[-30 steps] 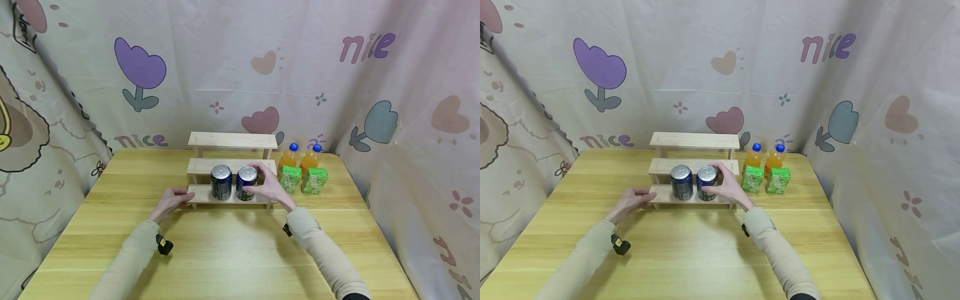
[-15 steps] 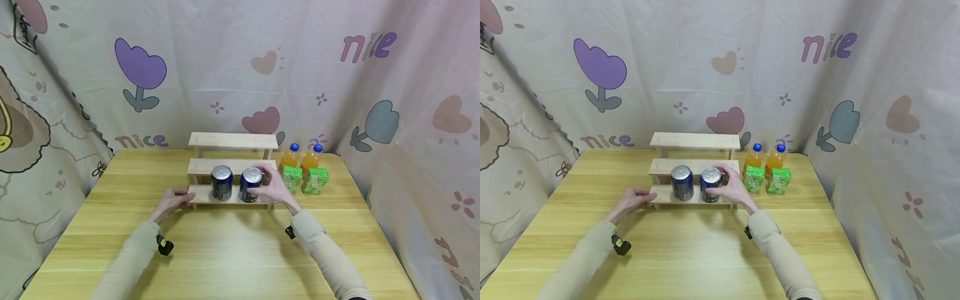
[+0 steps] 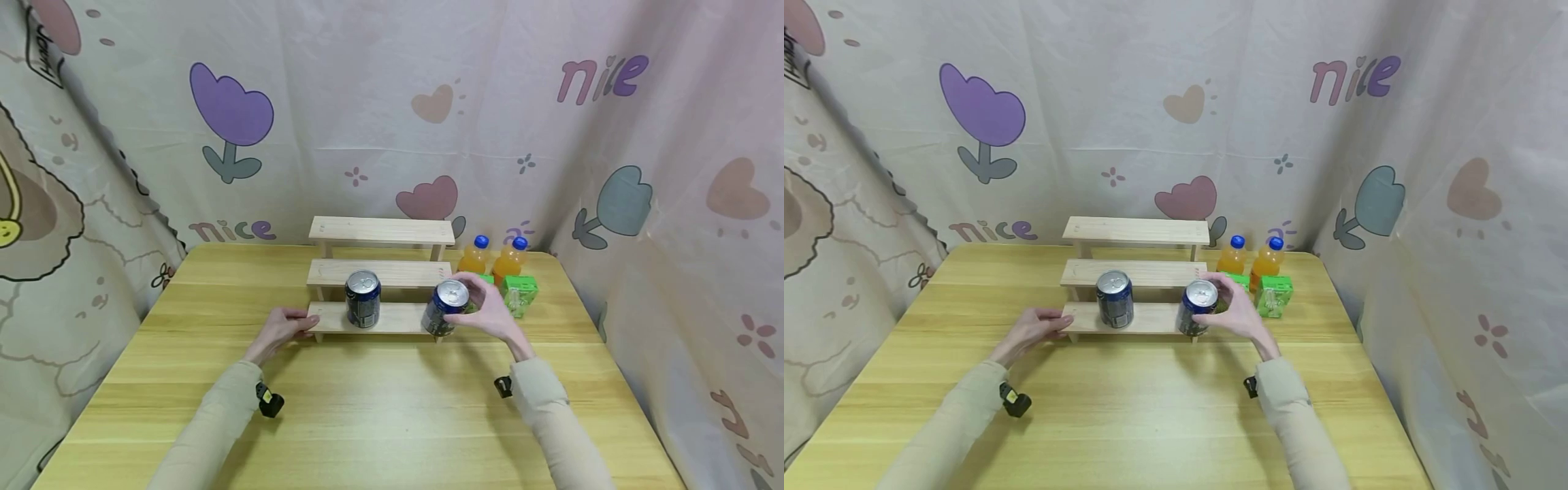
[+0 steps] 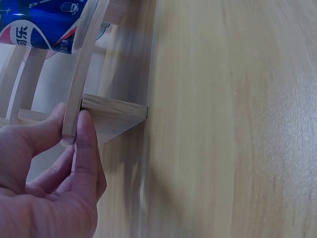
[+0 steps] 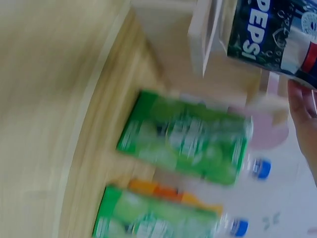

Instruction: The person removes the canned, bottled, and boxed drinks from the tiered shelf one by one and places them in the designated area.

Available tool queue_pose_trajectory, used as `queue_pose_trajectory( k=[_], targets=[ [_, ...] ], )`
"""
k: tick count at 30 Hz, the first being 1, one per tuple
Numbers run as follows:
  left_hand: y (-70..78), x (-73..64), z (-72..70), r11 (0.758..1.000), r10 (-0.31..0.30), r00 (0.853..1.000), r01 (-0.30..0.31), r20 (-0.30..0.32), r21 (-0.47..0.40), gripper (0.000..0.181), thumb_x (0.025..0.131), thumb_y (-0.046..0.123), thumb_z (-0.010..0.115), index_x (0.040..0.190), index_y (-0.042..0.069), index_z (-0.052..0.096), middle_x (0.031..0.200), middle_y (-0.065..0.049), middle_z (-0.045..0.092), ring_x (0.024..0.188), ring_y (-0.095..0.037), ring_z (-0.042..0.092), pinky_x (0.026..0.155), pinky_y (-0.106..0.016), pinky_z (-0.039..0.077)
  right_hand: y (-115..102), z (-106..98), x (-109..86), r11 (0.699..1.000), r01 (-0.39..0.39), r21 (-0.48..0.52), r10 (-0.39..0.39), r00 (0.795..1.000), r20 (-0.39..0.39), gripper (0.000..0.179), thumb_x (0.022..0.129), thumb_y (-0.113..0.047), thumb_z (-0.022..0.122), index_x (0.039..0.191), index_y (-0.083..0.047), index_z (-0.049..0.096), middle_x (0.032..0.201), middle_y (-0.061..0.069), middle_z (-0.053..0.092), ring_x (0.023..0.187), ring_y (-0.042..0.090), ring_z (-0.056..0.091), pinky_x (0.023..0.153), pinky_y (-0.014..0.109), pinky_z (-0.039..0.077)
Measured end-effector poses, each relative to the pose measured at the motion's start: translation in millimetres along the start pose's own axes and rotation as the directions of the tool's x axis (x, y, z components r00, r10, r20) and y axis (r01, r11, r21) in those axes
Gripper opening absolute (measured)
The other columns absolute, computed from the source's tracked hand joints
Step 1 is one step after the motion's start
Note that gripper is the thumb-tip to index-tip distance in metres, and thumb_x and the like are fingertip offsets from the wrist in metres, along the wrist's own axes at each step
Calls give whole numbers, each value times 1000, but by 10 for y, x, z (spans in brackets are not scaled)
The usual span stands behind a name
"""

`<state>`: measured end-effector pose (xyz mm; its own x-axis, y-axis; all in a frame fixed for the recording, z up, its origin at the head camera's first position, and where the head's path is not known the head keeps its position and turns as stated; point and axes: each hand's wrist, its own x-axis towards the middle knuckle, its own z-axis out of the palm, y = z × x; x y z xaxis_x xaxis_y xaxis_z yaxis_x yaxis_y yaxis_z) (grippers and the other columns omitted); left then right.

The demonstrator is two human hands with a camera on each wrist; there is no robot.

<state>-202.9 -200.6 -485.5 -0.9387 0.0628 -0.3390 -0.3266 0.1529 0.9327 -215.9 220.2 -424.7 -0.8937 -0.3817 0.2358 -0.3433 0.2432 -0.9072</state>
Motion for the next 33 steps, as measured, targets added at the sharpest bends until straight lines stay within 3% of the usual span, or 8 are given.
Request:
queue_pose_trajectory(
  k=[20,33],
  targets=[
    [-1,-7,12,1000,-12,1000,12,-9,7,50,95,8,70,132,-19,50,94,-3,70,75,-6,70,80,-26,65,211,-862,-451,987,-124,-99,119,991,-54,72,74,2,85,136,3,49,122,-12,59,110,-6,60,97,7,49],
    [-1,-11,10,1000,-8,1000,8,-8,26,50,95,11,70,131,-19,51,92,-1,69,74,-6,69,79,-25,65,379,-1150,-610,976,-179,-124,170,982,-82,69,75,2,84,135,5,49,120,-14,60,108,-8,60,92,9,52]
  ],
)
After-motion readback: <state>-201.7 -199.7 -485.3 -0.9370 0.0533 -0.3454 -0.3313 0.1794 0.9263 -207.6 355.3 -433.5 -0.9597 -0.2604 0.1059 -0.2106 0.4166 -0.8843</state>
